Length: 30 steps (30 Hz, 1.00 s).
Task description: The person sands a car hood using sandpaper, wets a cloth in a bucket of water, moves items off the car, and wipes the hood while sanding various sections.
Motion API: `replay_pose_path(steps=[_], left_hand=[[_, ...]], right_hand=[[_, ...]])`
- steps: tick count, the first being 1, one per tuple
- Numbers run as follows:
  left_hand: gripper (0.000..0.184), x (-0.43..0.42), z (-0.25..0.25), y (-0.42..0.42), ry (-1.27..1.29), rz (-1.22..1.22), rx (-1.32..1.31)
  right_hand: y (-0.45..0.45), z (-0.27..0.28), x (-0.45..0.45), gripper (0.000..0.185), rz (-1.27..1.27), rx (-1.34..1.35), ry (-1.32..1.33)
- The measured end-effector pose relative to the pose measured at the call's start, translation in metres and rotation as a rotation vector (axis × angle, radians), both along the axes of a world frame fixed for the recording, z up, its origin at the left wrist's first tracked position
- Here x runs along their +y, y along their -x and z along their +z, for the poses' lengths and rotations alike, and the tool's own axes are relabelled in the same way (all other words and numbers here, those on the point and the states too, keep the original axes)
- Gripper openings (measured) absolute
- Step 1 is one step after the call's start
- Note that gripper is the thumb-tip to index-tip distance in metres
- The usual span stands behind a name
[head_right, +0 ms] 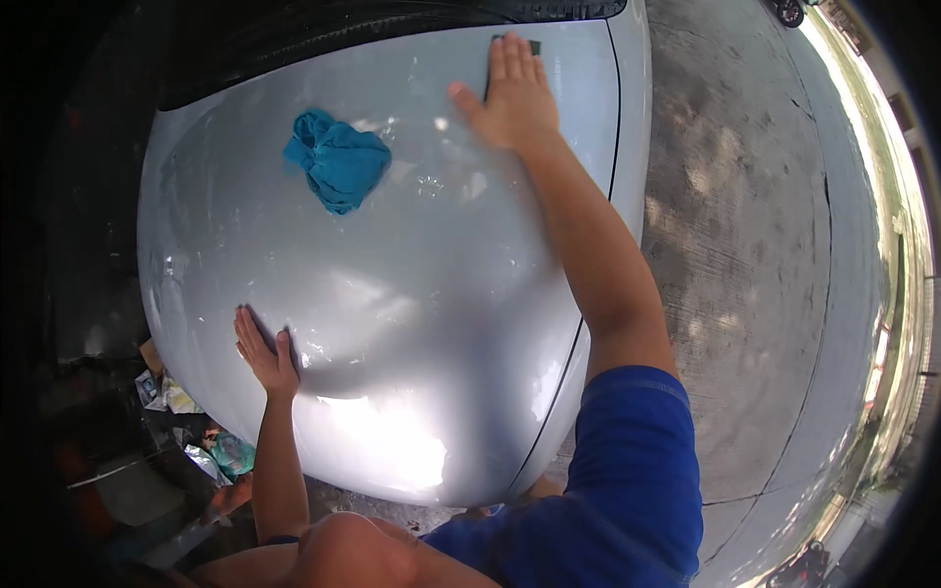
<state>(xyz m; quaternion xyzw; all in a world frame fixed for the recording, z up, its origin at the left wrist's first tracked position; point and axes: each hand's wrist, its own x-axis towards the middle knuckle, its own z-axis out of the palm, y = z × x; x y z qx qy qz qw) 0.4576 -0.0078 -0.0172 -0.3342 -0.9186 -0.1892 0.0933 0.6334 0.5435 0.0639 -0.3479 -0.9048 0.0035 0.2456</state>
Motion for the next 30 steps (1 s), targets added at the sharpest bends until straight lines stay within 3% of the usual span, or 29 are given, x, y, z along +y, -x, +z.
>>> replay_pose_path(steps=[2, 5, 8, 9, 15, 18, 22, 23, 24, 26, 28, 30], left_hand=[[0.09, -0.006, 0.001, -0.003, 0.003, -0.003, -0.014], [0.088, 0.001, -0.001, 0.002, -0.002, -0.006, 0.032], [0.087, 0.001, 0.0, 0.0, -0.031, -0.02, 0.008], [0.087, 0.002, 0.001, -0.001, -0.03, -0.01, 0.003], [0.088, -0.001, -0.005, 0.002, -0.068, -0.019, 0.015], [0.09, 0.0, -0.008, 0.003, -0.092, -0.004, 0.02], [0.09, -0.002, -0.009, 0.001, -0.147, -0.045, 0.021], [0.081, -0.004, -0.007, -0.002, -0.134, -0.078, 0.096], [0.077, -0.008, -0.004, -0.005, -0.259, -0.221, 0.01], [0.069, -0.005, 0.002, -0.026, -0.522, -0.497, -0.195], [0.06, -0.006, 0.023, -0.079, -0.673, -0.698, -0.886], [0.051, -0.011, 0.068, -0.11, -0.394, -0.707, -1.632]], right_hand=[[-0.011, -0.01, 0.014, 0.101, -0.24, 0.159, 0.001], [-0.017, 0.006, 0.002, 0.098, -0.079, 0.116, -0.024], [-0.034, -0.018, -0.055, 0.096, 0.069, 0.024, 0.045], [-0.031, -0.019, -0.061, 0.09, -0.015, 0.061, -0.012], [-0.063, -0.03, -0.207, 0.077, 0.311, -0.086, 0.052], [-0.1, -0.012, -0.247, 0.074, 0.381, 0.409, 0.748], [-0.144, 0.003, -0.334, 0.064, 0.295, 0.941, 1.416], [-0.154, 0.012, -0.36, 0.061, 0.274, 1.078, 1.568], [-0.161, 0.019, -0.386, 0.058, 0.256, 1.233, 1.705], [-0.177, 0.022, -0.43, 0.052, 0.142, 1.144, 1.654], [-0.189, 0.023, -0.474, 0.047, 0.016, 1.038, 1.591], [-0.189, 0.027, -0.506, 0.045, -0.05, 0.937, 1.489]])
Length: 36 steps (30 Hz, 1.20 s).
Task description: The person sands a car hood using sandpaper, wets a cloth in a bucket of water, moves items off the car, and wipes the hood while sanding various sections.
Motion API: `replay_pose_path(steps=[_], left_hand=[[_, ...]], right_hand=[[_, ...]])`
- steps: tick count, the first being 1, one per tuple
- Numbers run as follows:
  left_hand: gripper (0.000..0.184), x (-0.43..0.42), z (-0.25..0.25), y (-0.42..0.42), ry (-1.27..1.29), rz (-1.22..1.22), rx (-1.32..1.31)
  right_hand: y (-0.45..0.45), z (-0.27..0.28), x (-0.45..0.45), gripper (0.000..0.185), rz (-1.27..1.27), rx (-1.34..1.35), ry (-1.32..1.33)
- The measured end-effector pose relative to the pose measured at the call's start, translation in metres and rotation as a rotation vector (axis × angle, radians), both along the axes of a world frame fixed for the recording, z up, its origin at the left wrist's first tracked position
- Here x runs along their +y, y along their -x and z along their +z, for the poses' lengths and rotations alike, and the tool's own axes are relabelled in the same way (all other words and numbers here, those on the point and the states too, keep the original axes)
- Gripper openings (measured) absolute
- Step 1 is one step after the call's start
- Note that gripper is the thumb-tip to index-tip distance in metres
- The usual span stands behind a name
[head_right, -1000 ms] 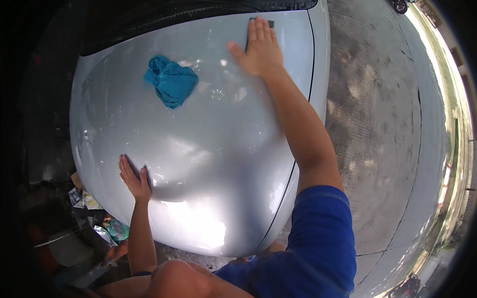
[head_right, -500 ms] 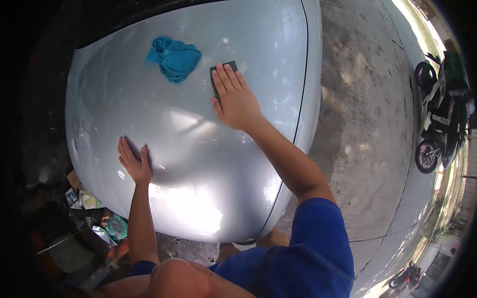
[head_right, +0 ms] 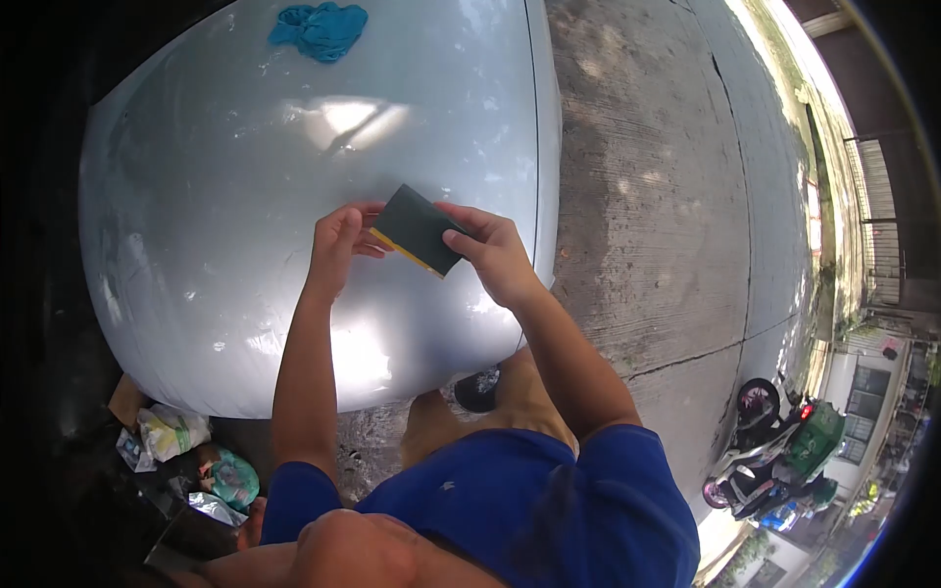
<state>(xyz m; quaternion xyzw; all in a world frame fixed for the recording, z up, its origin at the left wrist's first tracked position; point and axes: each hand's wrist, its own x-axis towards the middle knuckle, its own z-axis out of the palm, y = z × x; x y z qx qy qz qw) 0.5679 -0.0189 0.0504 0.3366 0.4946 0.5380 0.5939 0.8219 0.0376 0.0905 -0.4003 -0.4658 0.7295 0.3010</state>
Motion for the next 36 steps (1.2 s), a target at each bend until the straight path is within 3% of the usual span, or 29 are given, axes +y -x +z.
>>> replay_pose_path(steps=[4, 6, 14, 17, 18, 20, 23, 27, 33, 36], left_hand=[[0.033, -0.016, 0.02, -0.011, 0.036, -0.169, 0.076], [0.027, -0.022, 0.022, -0.007, 0.031, -0.212, 0.091], [0.025, -0.019, 0.032, 0.003, 0.034, -0.286, 0.082], [0.023, -0.004, 0.027, -0.006, 0.053, -0.296, 0.142], [0.023, 0.002, 0.022, -0.011, 0.057, -0.299, 0.164], [0.022, 0.011, 0.012, -0.018, 0.036, -0.291, 0.212], [0.022, 0.028, 0.008, -0.026, 0.055, -0.338, 0.287], [0.023, 0.05, 0.006, -0.03, 0.156, -0.388, 0.248], [0.025, 0.087, 0.004, -0.026, 0.149, -0.496, 0.411], [0.021, 0.093, -0.002, -0.029, 0.128, -0.523, 0.444]], right_hand=[[0.009, 0.01, -0.038, 0.038, 0.0, -0.233, -0.059], [0.008, 0.001, -0.047, 0.034, -0.075, -0.159, 0.005], [0.01, -0.006, -0.069, 0.029, -0.161, -0.297, -0.15], [0.012, -0.002, -0.071, 0.047, -0.08, -0.524, -0.45], [0.01, -0.01, -0.072, 0.067, -0.025, -0.539, -0.599], [0.008, 0.0, -0.075, 0.08, 0.096, -0.647, -0.949], [0.008, -0.011, -0.074, 0.091, 0.241, -0.821, -1.185], [0.012, -0.047, -0.062, 0.091, 0.127, -0.789, -1.09], [0.019, -0.058, -0.05, 0.076, 0.057, -0.743, -1.144], [0.012, -0.065, -0.054, 0.067, -0.03, -0.808, -1.299]])
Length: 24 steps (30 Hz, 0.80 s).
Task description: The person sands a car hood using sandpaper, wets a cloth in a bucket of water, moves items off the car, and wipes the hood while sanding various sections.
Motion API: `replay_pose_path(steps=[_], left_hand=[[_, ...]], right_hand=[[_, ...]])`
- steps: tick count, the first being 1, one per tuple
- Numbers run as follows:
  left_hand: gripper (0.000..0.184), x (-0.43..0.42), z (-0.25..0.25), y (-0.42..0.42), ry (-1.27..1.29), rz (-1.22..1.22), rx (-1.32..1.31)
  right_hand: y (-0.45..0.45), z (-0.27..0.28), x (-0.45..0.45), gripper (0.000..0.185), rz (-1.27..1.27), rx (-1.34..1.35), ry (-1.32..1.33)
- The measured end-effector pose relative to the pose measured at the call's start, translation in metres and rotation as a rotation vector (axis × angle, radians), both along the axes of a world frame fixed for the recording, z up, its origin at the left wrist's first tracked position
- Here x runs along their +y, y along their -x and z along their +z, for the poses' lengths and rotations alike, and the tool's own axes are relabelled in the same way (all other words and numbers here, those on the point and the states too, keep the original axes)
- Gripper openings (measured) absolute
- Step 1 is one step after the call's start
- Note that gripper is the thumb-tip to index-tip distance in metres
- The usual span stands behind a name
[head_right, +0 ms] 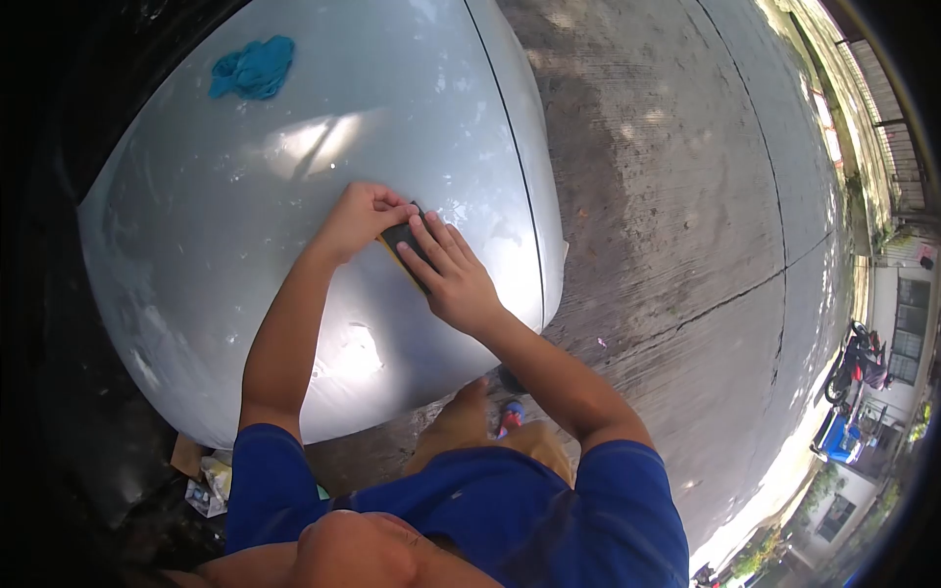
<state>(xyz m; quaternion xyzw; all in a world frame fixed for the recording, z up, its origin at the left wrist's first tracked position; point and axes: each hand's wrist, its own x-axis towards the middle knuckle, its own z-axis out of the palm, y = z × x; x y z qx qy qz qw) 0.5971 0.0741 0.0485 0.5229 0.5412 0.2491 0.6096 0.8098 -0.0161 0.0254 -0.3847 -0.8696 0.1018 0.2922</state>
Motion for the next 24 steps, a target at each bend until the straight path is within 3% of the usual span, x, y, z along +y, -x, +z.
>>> replay_pose_path(steps=[3, 9, 12, 14, 16, 18, 21, 22, 24], left_hand=[[0.02, 0.001, -0.002, -0.003, -0.005, -0.023, -0.017], [0.024, 0.009, -0.013, 0.002, -0.063, -0.054, -0.002], [0.026, 0.029, -0.003, 0.011, -0.05, -0.054, -0.001], [0.035, 0.05, 0.033, 0.023, -0.257, 0.143, 0.213], [0.043, 0.09, 0.046, 0.064, -0.725, 0.373, 0.682], [0.065, 0.141, 0.033, 0.126, -1.21, 0.58, 1.021], [0.081, 0.196, 0.02, 0.166, -0.994, 0.756, 1.293], [0.083, 0.206, 0.021, 0.162, -0.931, 0.716, 1.303], [0.087, 0.224, 0.024, 0.137, -0.79, 0.641, 1.32]], right_hand=[[-0.011, -0.018, -0.001, 0.065, 0.046, -0.057, -0.03], [0.003, 0.013, 0.013, 0.065, 0.026, 0.015, 0.117], [0.019, 0.003, 0.027, 0.069, 0.012, -0.01, 0.14], [0.026, -0.009, 0.034, 0.067, 0.039, -0.131, 0.148], [0.035, -0.031, 0.031, 0.065, 0.085, -0.182, 0.156], [0.049, -0.053, 0.022, 0.063, 0.16, -0.16, 0.159], [0.06, -0.046, 0.072, 0.062, 0.149, -0.22, 0.069], [0.062, -0.038, 0.106, 0.063, 0.141, -0.222, 0.046], [0.058, -0.023, 0.226, 0.066, -0.184, -0.136, -0.051]])
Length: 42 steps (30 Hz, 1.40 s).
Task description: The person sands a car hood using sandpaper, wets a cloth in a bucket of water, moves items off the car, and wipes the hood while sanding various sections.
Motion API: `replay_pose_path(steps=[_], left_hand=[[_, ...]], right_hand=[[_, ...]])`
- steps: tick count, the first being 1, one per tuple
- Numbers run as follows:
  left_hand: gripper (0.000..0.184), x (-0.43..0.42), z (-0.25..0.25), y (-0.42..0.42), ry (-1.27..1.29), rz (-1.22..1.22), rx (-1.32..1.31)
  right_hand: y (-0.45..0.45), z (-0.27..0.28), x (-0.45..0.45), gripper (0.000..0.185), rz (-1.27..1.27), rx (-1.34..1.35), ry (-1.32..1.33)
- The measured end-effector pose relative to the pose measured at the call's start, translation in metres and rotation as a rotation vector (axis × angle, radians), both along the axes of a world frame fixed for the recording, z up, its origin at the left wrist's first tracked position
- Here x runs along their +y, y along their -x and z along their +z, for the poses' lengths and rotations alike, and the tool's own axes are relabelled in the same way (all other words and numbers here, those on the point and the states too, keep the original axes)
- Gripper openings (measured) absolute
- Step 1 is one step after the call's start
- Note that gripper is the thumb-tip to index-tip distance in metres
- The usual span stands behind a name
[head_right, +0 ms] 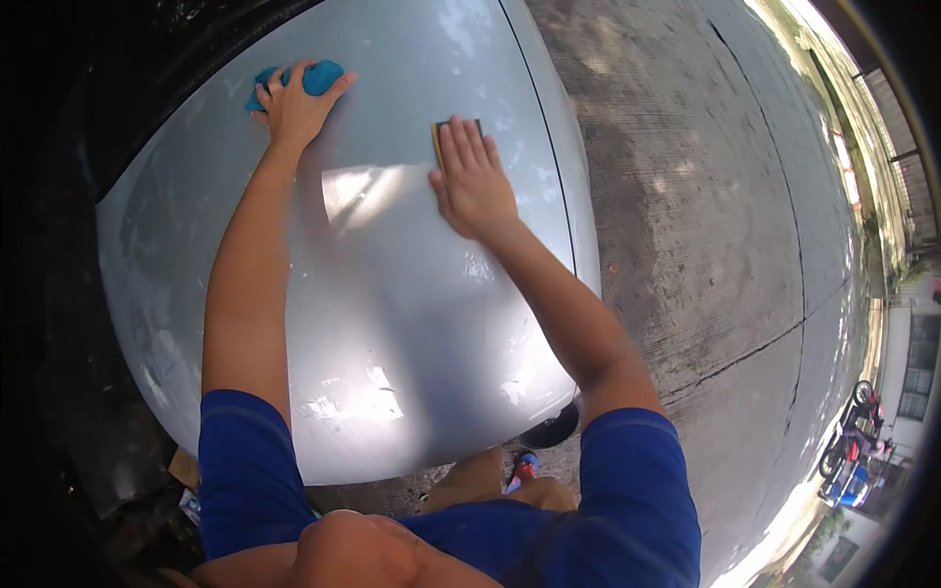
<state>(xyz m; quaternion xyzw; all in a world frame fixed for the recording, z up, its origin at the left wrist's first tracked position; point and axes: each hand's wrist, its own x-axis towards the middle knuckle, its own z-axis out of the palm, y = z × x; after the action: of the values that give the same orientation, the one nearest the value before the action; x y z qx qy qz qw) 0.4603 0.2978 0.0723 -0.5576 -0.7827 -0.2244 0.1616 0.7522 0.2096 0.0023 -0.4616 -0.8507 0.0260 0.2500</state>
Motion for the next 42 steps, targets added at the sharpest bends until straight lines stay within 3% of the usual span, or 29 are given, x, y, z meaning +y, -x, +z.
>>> replay_pose_path(steps=[2, 5, 7, 10, 12, 16, 19, 20, 22, 25, 27, 28, 30, 33, 34, 37, 39, 41, 42], left_hand=[[0.075, 0.014, -0.013, -0.025, -0.072, -0.325, 0.035], [0.056, 0.036, -0.019, -0.077, -0.095, -0.831, 0.116], [0.052, 0.061, -0.019, -0.089, -0.057, -0.73, 0.093], [0.047, 0.091, -0.017, -0.094, -0.102, -0.715, 0.09], [0.048, 0.089, -0.016, -0.087, -0.138, -0.706, 0.094], [0.055, 0.033, -0.018, 0.003, -0.244, -0.531, 0.119], [0.078, -0.089, -0.024, 0.098, 0.051, 0.141, -0.078], [0.083, -0.113, -0.028, 0.117, 0.076, 0.181, -0.1], [0.084, -0.142, -0.028, 0.134, 0.033, 0.153, -0.145], [0.083, -0.143, -0.033, 0.134, 0.038, 0.187, -0.135], [0.082, -0.142, -0.037, 0.136, 0.03, 0.173, -0.111], [0.081, -0.144, -0.039, 0.14, 0.031, 0.164, -0.097], [0.081, -0.145, -0.04, 0.147, 0.034, 0.167, -0.086], [0.079, -0.148, -0.04, 0.133, 0.037, 0.182, -0.116], [0.078, -0.143, -0.035, 0.136, 0.036, 0.181, -0.105], [0.08, -0.143, -0.04, 0.141, 0.036, 0.183, -0.075], [0.08, -0.143, -0.041, 0.143, 0.043, 0.183, -0.068], [0.08, -0.143, -0.04, 0.142, 0.048, 0.181, -0.084], [0.079, -0.146, -0.039, 0.14, 0.054, 0.183, -0.101]], right_hand=[[-0.011, 0.006, 0.088, 0.066, -0.196, 0.041, -0.027], [0.011, 0.009, 0.025, 0.066, 0.019, -0.004, -0.031], [0.022, 0.007, -0.044, 0.067, 0.242, -0.1, 0.08], [0.024, 0.011, -0.048, 0.068, 0.241, -0.118, 0.124], [0.024, 0.015, -0.018, 0.07, 0.238, -0.12, 0.068], [0.009, 0.01, 0.125, 0.073, -0.121, 0.051, -0.014], [0.063, 0.023, 0.158, 0.074, -0.029, 0.018, -0.048], [0.094, 0.025, 0.155, 0.075, 0.037, -0.021, -0.066], [0.135, 0.021, 0.08, 0.076, 0.418, -0.068, -0.005], [0.109, 0.023, 0.143, 0.079, 0.199, -0.069, -0.036], [0.052, 0.031, 0.267, 0.079, -0.248, 0.068, -0.01], [0.042, 0.052, 0.283, 0.079, -0.345, 0.167, 0.083], [0.061, 0.035, 0.266, 0.079, -0.199, 0.045, -0.041], [0.125, 0.024, 0.097, 0.077, 0.413, -0.133, -0.05], [0.126, 0.022, 0.085, 0.074, 0.501, -0.067, -0.072], [0.085, 0.035, 0.232, 0.072, -0.026, 0.019, -0.074], [0.058, 0.031, 0.3, 0.072, -0.227, 0.122, -0.009], [0.099, 0.035, 0.223, 0.072, -0.076, 0.038, -0.107], [0.121, 0.031, 0.159, 0.072, 0.118, -0.032, -0.129]])
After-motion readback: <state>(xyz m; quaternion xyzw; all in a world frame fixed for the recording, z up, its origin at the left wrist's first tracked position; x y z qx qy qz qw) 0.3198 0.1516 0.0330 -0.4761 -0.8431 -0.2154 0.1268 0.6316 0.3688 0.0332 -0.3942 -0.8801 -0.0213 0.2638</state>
